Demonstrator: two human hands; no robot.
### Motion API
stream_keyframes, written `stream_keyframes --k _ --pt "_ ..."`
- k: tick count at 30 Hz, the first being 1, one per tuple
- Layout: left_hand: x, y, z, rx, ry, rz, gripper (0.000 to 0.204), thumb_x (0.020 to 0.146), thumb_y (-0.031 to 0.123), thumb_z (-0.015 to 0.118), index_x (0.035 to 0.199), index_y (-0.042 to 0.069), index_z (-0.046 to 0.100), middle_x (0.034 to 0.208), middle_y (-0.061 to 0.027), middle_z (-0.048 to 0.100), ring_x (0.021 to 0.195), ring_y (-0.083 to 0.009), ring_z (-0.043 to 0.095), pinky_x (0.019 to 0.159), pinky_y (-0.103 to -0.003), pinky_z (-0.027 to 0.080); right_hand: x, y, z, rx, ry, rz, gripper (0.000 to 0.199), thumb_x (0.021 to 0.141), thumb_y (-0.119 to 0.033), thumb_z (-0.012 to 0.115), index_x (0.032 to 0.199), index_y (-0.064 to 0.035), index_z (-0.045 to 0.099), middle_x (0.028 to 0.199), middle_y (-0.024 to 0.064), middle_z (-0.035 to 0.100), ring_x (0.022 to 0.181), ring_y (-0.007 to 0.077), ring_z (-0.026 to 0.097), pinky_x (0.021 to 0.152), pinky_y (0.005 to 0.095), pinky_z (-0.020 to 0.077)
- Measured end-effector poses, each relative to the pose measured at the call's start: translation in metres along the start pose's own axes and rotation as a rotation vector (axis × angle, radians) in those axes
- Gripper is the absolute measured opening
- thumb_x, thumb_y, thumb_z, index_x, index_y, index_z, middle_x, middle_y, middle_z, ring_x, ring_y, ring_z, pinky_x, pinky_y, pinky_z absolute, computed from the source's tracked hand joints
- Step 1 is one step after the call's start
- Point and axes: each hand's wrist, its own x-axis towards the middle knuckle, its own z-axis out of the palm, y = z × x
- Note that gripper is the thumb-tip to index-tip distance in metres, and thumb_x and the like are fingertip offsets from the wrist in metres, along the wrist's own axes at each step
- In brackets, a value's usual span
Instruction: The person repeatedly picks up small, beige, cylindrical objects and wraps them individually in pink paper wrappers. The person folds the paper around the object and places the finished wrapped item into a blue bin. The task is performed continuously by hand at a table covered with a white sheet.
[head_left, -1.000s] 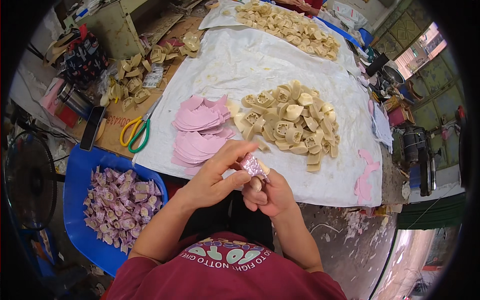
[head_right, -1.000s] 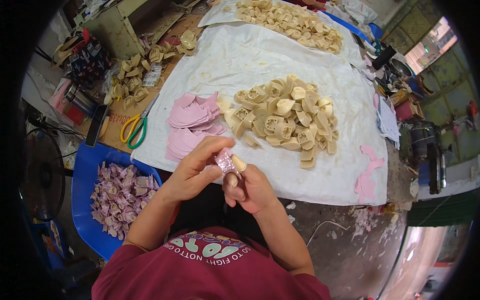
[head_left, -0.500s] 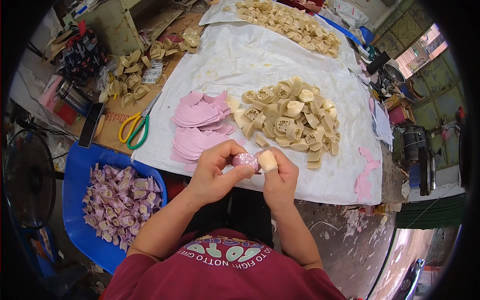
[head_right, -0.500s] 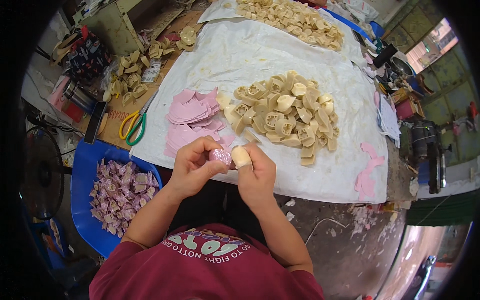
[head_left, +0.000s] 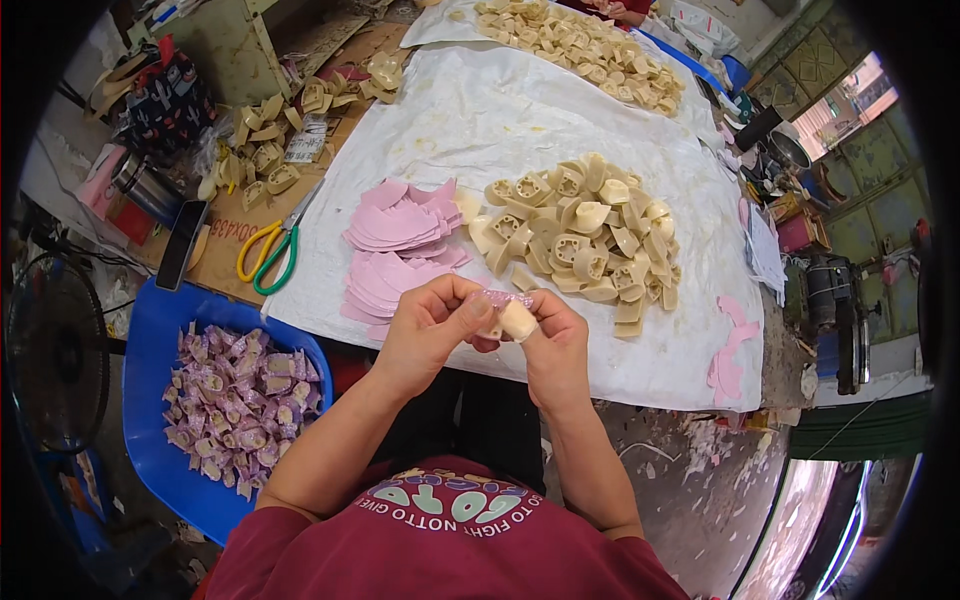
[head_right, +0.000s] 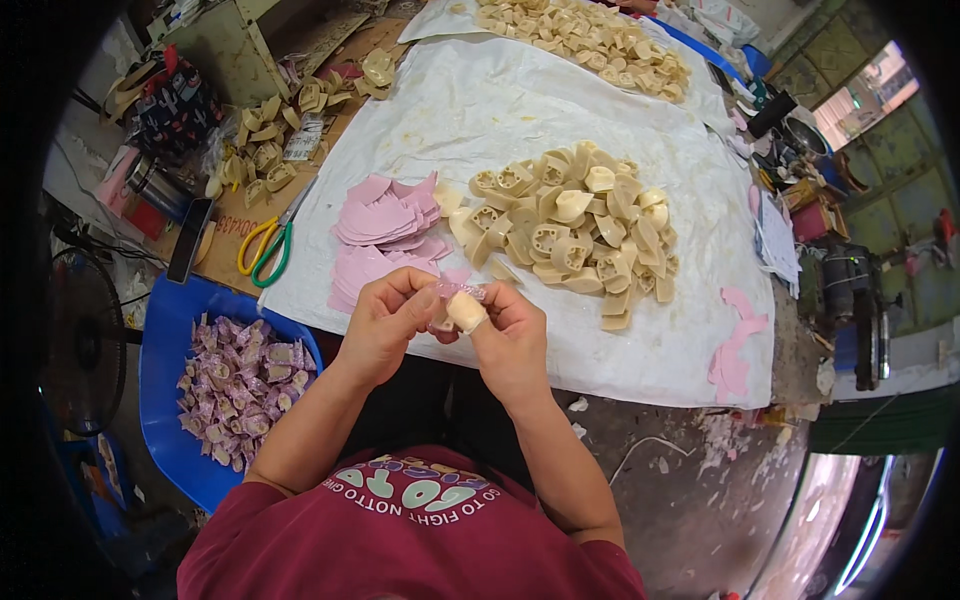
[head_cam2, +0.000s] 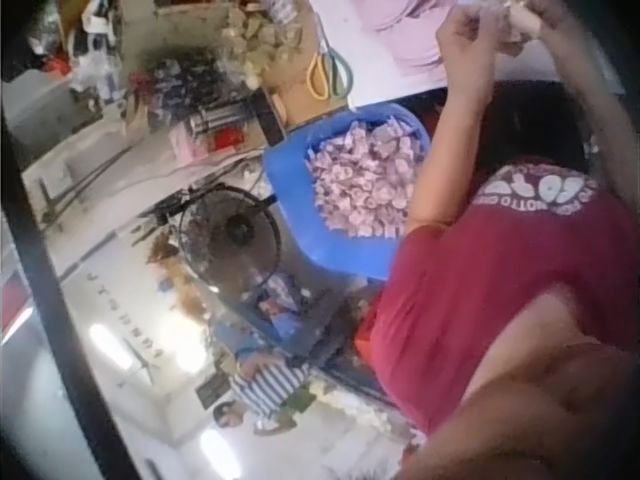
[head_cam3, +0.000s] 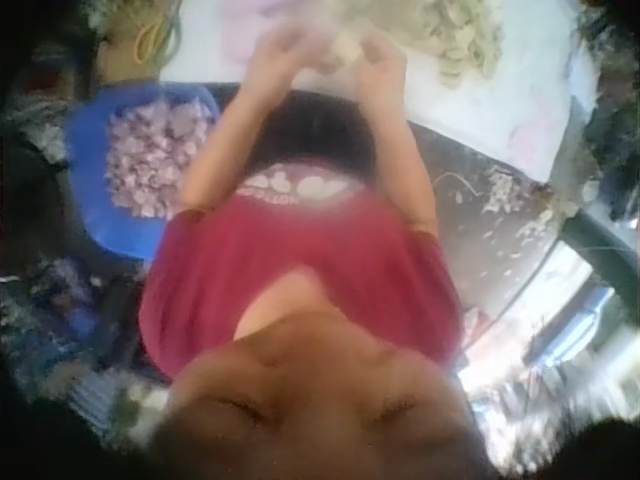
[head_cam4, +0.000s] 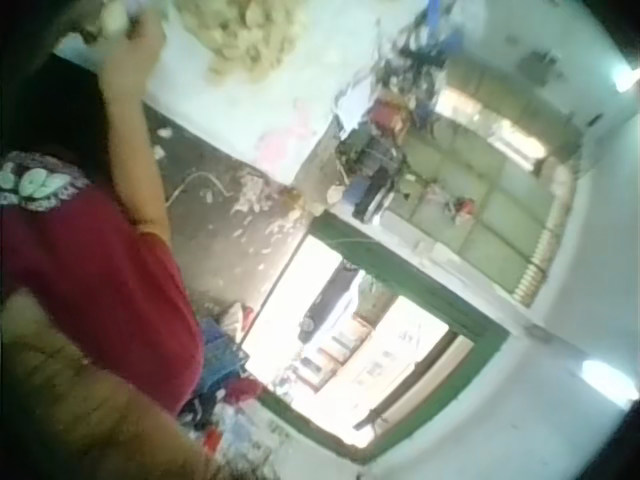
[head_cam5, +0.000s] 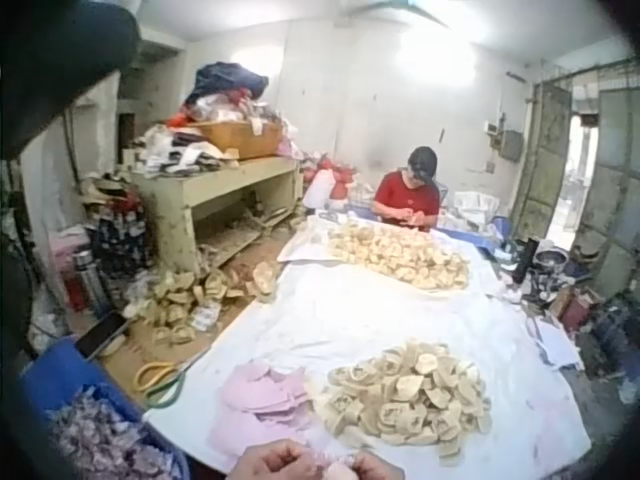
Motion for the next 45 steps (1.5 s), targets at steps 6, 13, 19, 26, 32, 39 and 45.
stream_keyframes --k 6,13,19,26,32,39,45 --pt "-0.002 0.001 -0.014 -0.187 0.005 -0.074 0.026 0.092 0.022 0.063 0.102 -0.001 0.058 0.086 -0.0079 0.066 0.073 -0.0152 0.065 0.067 -0.029 0.054 -0.001 -0.001 -0.001 -0.034 -0.069 0.038 0.008 0.087 -0.007 0.065 0.092 -0.0007 0.062 0.086 0.0029 0.066 0.078 0.0082 0.061 0.073 0.0244 0.0484" --pt "-0.031 0.005 -0.050 0.219 0.240 -0.010 0.022 0.093 0.014 0.060 0.108 -0.001 0.060 0.091 -0.0082 0.068 0.078 -0.0141 0.066 0.071 -0.026 0.054 0.001 0.036 -0.006 -0.248 -0.175 0.113 0.020 0.084 -0.008 0.068 0.102 -0.0004 0.065 0.085 0.0009 0.065 0.080 0.0084 0.058 0.074 0.0248 0.0469" --pt "-0.138 0.066 -0.184 1.473 0.958 0.266 0.029 0.091 0.012 0.061 0.117 -0.001 0.060 0.106 -0.0121 0.059 0.102 -0.0204 0.057 0.092 -0.034 0.044 0.024 0.044 0.015 -0.595 -0.079 -0.144 0.027 0.081 -0.011 0.072 0.105 0.0012 0.065 0.088 0.0057 0.066 0.077 0.0134 0.060 0.073 0.0268 0.0479" --pt "-0.110 0.044 -0.149 1.573 0.818 0.543 0.039 0.081 0.009 0.068 0.118 0.002 0.059 0.115 -0.0143 0.056 0.111 -0.0310 0.052 0.099 -0.038 0.039 0.063 0.070 0.046 -1.073 -0.081 -0.502 0.011 0.074 -0.005 0.070 0.083 -0.0030 0.064 0.089 0.0111 0.059 0.086 0.0300 0.056 0.075 0.0401 0.0450" --pt "-0.037 -0.009 -0.078 1.370 0.379 0.571 0.035 0.074 0.004 0.070 0.108 0.003 0.064 0.109 -0.0148 0.058 0.105 -0.0312 0.054 0.091 -0.039 0.042 0.071 0.093 0.032 -0.794 -0.038 -0.344 0.013 0.075 -0.005 0.070 0.086 -0.0014 0.064 0.085 0.0087 0.060 0.076 0.0255 0.057 0.068 0.0349 0.0460" --pt "-0.035 -0.009 -0.069 1.392 0.368 0.541 0.039 0.071 0.013 0.076 0.108 0.004 0.065 0.105 -0.0161 0.058 0.103 -0.0323 0.053 0.088 -0.039 0.041 0.053 0.050 -0.007 -0.116 0.292 -0.182 0.018 0.078 -0.004 0.066 0.095 0.0017 0.063 0.089 0.0105 0.062 0.079 0.0230 0.060 0.070 0.0320 0.0484" --pt "-0.030 0.000 -0.036 0.108 0.122 -0.117 0.034 0.097 0.023 0.056 0.118 -0.003 0.062 0.106 -0.0106 0.067 0.092 -0.0149 0.065 0.079 -0.028 0.054 -0.004 0.043 0.012 -0.775 -0.184 -0.738 0.027 0.075 0.002 0.061 0.102 0.0009 0.061 0.101 0.0176 0.062 0.092 0.0335 0.061 0.081 0.0390 0.0498"
